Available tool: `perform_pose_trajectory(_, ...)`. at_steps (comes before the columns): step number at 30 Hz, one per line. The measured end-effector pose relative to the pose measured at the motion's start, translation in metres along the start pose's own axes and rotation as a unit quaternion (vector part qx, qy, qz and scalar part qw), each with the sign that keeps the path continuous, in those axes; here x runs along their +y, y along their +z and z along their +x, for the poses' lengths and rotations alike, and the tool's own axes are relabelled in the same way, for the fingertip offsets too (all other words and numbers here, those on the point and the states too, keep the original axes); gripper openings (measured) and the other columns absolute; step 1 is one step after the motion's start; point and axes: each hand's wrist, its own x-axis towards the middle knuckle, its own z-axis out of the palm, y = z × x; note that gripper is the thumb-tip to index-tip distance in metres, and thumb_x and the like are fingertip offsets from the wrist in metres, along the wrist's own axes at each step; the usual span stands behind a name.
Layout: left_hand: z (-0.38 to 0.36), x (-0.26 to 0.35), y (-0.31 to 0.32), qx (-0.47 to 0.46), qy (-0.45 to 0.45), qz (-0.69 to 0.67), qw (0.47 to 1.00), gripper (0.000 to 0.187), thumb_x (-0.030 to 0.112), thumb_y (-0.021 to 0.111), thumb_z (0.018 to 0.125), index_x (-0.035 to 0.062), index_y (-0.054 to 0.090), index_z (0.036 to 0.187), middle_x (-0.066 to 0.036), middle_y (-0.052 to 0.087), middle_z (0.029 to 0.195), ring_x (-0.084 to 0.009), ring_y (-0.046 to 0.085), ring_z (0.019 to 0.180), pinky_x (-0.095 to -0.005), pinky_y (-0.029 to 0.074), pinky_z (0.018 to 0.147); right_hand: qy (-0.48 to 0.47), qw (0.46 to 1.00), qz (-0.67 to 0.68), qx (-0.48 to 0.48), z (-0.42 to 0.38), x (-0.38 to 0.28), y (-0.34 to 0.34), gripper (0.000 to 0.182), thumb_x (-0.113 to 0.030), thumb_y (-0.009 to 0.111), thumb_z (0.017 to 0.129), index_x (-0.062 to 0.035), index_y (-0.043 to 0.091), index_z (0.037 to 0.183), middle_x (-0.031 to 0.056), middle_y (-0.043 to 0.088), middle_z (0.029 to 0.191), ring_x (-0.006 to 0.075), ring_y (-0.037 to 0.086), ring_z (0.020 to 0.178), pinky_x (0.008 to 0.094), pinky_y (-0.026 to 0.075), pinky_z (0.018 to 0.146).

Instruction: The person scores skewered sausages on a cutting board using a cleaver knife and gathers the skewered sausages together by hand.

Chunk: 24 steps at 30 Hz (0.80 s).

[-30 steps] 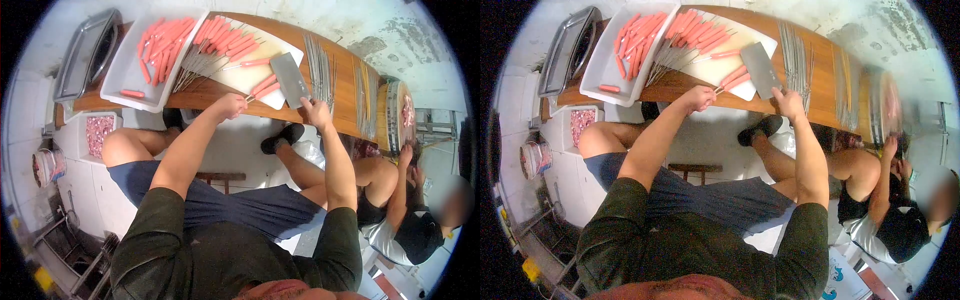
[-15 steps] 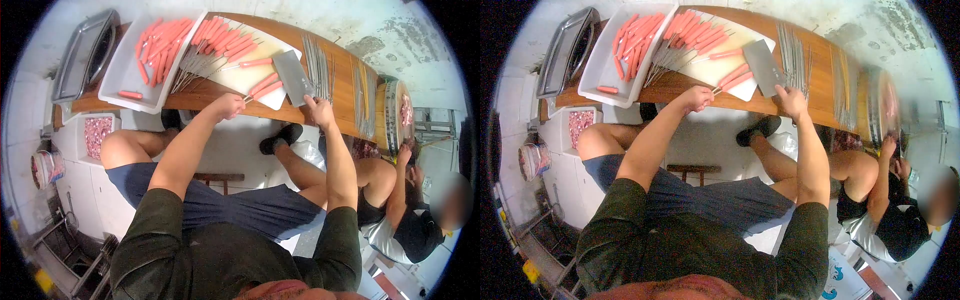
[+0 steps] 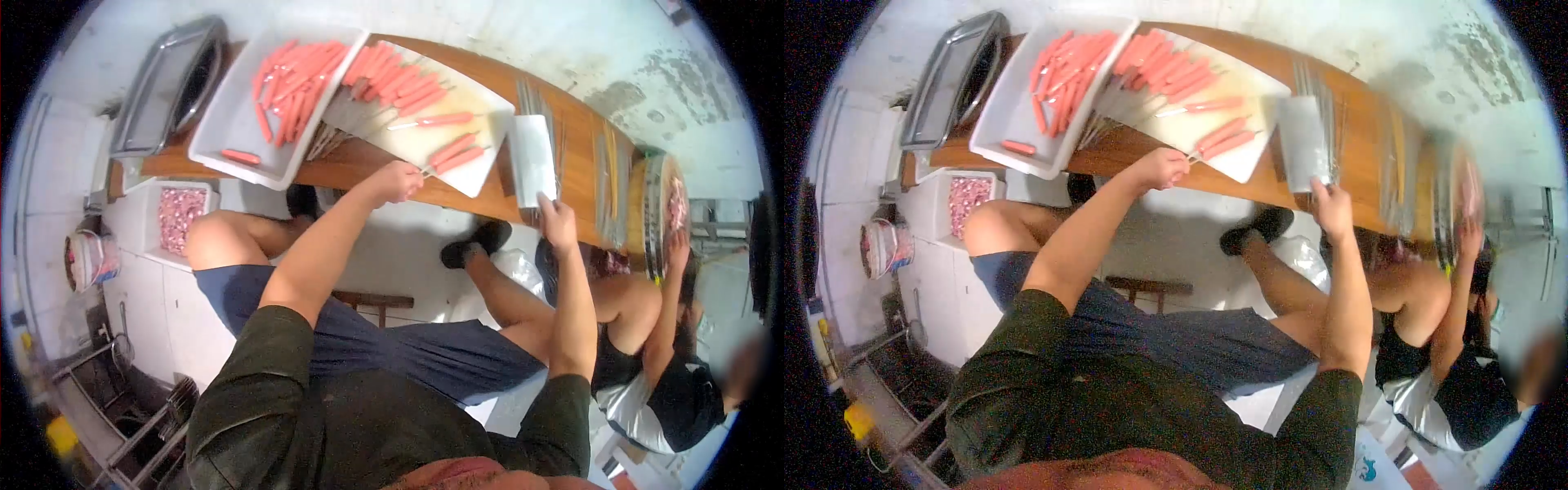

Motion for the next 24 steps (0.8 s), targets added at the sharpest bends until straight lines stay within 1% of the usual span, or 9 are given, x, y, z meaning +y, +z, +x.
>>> perform_pose_trajectory(1, -0.010, 0.018, -0.001, 0.012, 0.010, 0.052, 0.999, 0.019, 0.020, 0.055, 0.090, 0.0046, 0.062, 0.082, 0.000, 0.050, 0.063, -0.0108, 0.046, 0.055, -0.0273, 0.036, 0.048, 0.019, 0.999, 0.039, 0.019, -0.004, -0.001, -0.003, 0.039, -0.033, 0.065, 0.093, -0.0004, 0.056, 0.075, -0.0008, 0.049, 0.058, 0.0085, 0.043, 0.046, 0.0264, 0.033, 0.041)
perform_pose_trajectory(2, -0.009, 0.022, -0.007, 0.045, 0.059, 0.116, 0.990, 0.020, 0.020, 0.055, 0.090, 0.0039, 0.062, 0.083, 0.000, 0.050, 0.064, -0.0116, 0.047, 0.057, -0.0284, 0.038, 0.050, 0.006, 0.999, 0.043, 0.001, -0.003, 0.009, -0.012, 0.042, -0.039, 0.063, 0.094, -0.0020, 0.057, 0.076, 0.0010, 0.049, 0.058, 0.0096, 0.045, 0.046, 0.0268, 0.034, 0.042)
perform_pose_trajectory(4, -0.003, 0.033, -0.023, 0.106, 0.152, 0.244, 0.952, 0.022, 0.022, 0.054, 0.090, 0.0023, 0.062, 0.083, -0.001, 0.051, 0.066, -0.0131, 0.049, 0.061, -0.0306, 0.041, 0.056, 0.005, 1.000, 0.022, 0.007, -0.024, -0.008, -0.022, 0.041, -0.039, 0.061, 0.095, -0.0045, 0.054, 0.074, 0.0001, 0.049, 0.058, 0.0092, 0.044, 0.045, 0.0253, 0.033, 0.042)
perform_pose_trajectory(5, -0.001, 0.041, -0.031, 0.146, 0.133, 0.253, 0.947, 0.026, 0.024, 0.052, 0.090, 0.0004, 0.062, 0.085, -0.009, 0.060, 0.072, -0.0220, 0.058, 0.070, -0.0362, 0.047, 0.067, -0.014, 1.000, 0.021, -0.008, -0.024, 0.004, -0.029, 0.040, -0.039, 0.061, 0.095, -0.0050, 0.055, 0.075, 0.0001, 0.049, 0.058, 0.0091, 0.044, 0.045, 0.0248, 0.033, 0.042)
perform_pose_trajectory(8, 0.000, 0.068, -0.061, 0.267, 0.205, 0.351, 0.874, 0.028, 0.026, 0.053, 0.091, 0.0002, 0.063, 0.094, -0.024, 0.066, 0.093, -0.0384, 0.064, 0.087, -0.0447, 0.049, 0.079, -0.008, 0.996, 0.091, -0.006, -0.038, 0.007, -0.029, 0.038, -0.038, 0.060, 0.096, -0.0065, 0.055, 0.075, 0.0000, 0.050, 0.057, 0.0088, 0.043, 0.045, 0.0243, 0.033, 0.043)
perform_pose_trajectory(11, -0.001, 0.097, -0.078, 0.362, 0.114, 0.434, 0.817, 0.028, 0.027, 0.052, 0.093, 0.0003, 0.060, 0.099, -0.025, 0.067, 0.098, -0.0395, 0.066, 0.094, -0.0471, 0.051, 0.082, 0.004, 0.991, 0.134, 0.010, -0.040, 0.008, -0.023, 0.037, -0.034, 0.058, 0.096, -0.0062, 0.053, 0.072, 0.0004, 0.049, 0.056, 0.0095, 0.045, 0.045, 0.0248, 0.034, 0.043)
perform_pose_trajectory(15, 0.015, 0.094, -0.104, 0.405, 0.066, 0.494, 0.767, 0.027, 0.023, 0.050, 0.094, 0.0012, 0.053, 0.111, -0.028, 0.065, 0.101, -0.0423, 0.066, 0.095, -0.0485, 0.053, 0.081, -0.012, 0.991, 0.131, -0.013, -0.037, 0.011, -0.024, 0.034, -0.030, 0.060, 0.095, -0.0067, 0.053, 0.072, 0.0002, 0.049, 0.057, 0.0099, 0.046, 0.045, 0.0249, 0.034, 0.043)
perform_pose_trajectory(21, 0.013, 0.080, -0.084, 0.501, 0.151, 0.551, 0.651, 0.017, 0.014, 0.051, 0.089, 0.0046, 0.058, 0.102, -0.016, 0.061, 0.097, -0.0357, 0.066, 0.087, -0.0480, 0.053, 0.075, -0.005, 0.989, 0.149, -0.008, -0.039, 0.009, -0.027, 0.032, -0.029, 0.062, 0.094, -0.0065, 0.054, 0.073, -0.0002, 0.049, 0.057, 0.0096, 0.046, 0.046, 0.0248, 0.035, 0.044)
perform_pose_trajectory(24, 0.014, 0.068, -0.081, 0.489, 0.261, 0.623, 0.552, 0.017, 0.012, 0.049, 0.089, 0.0060, 0.059, 0.101, -0.016, 0.058, 0.111, -0.0356, 0.060, 0.097, -0.0462, 0.049, 0.084, -0.009, 0.987, 0.161, -0.004, -0.036, 0.018, -0.030, 0.033, -0.029, 0.061, 0.095, -0.0065, 0.054, 0.073, 0.0001, 0.049, 0.056, 0.0097, 0.046, 0.046, 0.0250, 0.035, 0.044)
